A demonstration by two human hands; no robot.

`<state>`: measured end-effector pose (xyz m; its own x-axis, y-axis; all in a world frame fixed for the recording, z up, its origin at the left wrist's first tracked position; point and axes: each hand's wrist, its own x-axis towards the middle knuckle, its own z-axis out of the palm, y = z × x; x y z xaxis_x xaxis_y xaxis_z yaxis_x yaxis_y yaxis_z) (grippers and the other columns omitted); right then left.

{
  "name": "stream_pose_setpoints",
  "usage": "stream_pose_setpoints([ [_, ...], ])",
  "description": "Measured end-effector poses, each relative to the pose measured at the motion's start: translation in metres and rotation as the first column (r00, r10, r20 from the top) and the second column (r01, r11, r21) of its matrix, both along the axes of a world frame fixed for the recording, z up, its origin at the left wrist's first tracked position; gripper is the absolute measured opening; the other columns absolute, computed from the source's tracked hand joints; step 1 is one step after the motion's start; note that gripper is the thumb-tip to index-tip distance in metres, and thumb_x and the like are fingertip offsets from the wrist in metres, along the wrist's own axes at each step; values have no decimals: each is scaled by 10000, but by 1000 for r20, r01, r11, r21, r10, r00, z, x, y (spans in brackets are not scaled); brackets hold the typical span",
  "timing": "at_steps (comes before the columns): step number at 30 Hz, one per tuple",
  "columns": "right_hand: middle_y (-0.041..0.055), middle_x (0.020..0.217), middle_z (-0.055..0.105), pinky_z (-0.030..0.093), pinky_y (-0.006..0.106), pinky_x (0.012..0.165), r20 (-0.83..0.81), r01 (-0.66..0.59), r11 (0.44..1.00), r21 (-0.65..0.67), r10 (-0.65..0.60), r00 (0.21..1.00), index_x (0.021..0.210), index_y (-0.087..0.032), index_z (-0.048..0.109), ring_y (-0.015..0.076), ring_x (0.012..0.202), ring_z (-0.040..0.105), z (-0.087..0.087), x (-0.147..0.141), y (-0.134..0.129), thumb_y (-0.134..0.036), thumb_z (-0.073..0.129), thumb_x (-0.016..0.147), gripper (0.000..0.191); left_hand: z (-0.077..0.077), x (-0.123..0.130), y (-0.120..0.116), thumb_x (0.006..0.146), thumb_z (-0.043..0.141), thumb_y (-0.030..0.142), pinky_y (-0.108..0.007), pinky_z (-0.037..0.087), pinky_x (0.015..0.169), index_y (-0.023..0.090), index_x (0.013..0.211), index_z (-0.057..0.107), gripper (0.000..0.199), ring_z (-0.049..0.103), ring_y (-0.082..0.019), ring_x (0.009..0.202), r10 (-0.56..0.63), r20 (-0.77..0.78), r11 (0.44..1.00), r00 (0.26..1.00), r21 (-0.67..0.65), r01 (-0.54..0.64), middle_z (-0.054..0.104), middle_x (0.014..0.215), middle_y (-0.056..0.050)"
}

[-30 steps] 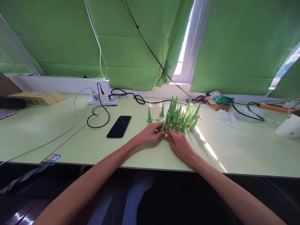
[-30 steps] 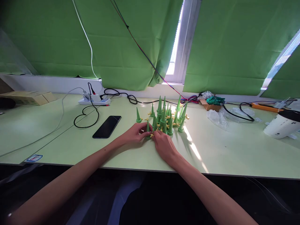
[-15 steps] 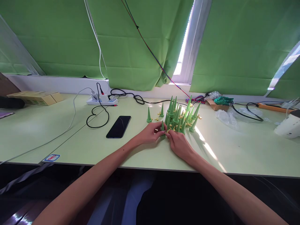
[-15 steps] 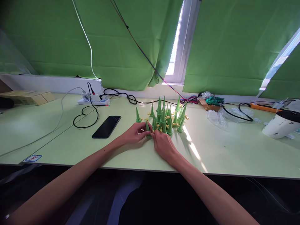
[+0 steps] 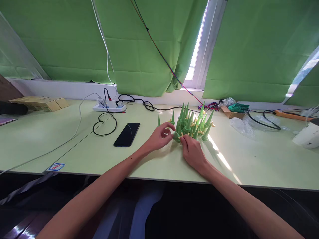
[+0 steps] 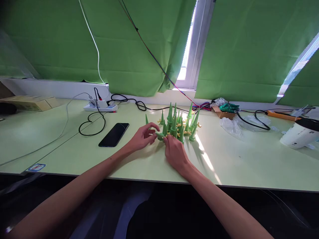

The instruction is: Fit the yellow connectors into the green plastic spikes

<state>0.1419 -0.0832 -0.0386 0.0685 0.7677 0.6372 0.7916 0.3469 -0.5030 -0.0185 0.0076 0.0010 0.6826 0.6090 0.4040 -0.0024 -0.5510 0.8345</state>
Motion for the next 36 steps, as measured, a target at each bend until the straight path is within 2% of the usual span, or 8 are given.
stream_pose_setpoints([
  [2,-7,675,504,327,264,578,-38,-3,999,42,4,999,732,-217,395,141,595,466,2,-1,-1,-286,371,1009,287,-1,1,3,900,537,405,-203,370,485,181,863,491,231,460,-64,500,52,28,997,998,-60,-50,498,696,30],
  [4,-2,700,522,342,264,598,-69,-4,997,75,9,998,757,-214,431,145,624,481,4,-2,-2,-287,386,1009,267,-1,1,5,929,466,493,-207,340,460,171,757,471,365,432,-59,447,51,-19,995,999,-80,-52,475,620,37],
  [9,13,770,574,365,264,636,-87,-36,994,99,45,995,850,-205,507,151,684,514,5,-1,-3,-262,418,1001,185,-1,0,6,941,361,590,-229,363,506,147,643,515,555,443,-75,433,-79,-229,995,970,-76,63,487,518,20],
  [14,-3,719,535,351,258,616,-101,-64,993,96,73,992,803,-209,473,139,640,471,5,-1,-4,-269,394,1009,229,2,-2,3,911,449,585,-234,357,517,151,691,525,492,447,-80,432,-121,-230,991,966,-83,105,464,493,41],
  [20,-21,656,478,313,262,580,-100,-47,997,65,54,994,725,-220,378,131,587,424,4,0,-4,-276,363,1013,294,5,-3,-4,859,572,541,-222,315,490,144,824,585,399,405,-70,471,-114,-222,988,968,-125,87,471,559,43],
  [25,-21,638,481,303,272,566,-91,-44,998,42,48,995,721,-223,359,130,560,425,2,1,-4,-281,338,1015,301,1,-1,-4,789,669,494,-215,336,501,143,813,609,357,433,-68,556,-74,-170,996,983,-51,66,528,719,14],
  [30,-27,619,464,301,276,554,-107,-52,998,24,54,993,711,-224,353,126,534,414,3,0,-4,-291,323,1019,317,-1,1,-2,752,715,457,-207,365,524,156,799,615,321,424,-66,593,-20,-107,999,994,49,25,512,780,13],
  [36,-18,663,503,328,265,574,-152,-51,997,62,60,987,730,-220,386,129,581,447,6,-2,-6,-287,347,1017,298,-1,0,-4,767,701,485,-199,371,527,169,899,577,364,447,-69,578,-51,-68,999,996,-3,51,519,734,23],
])
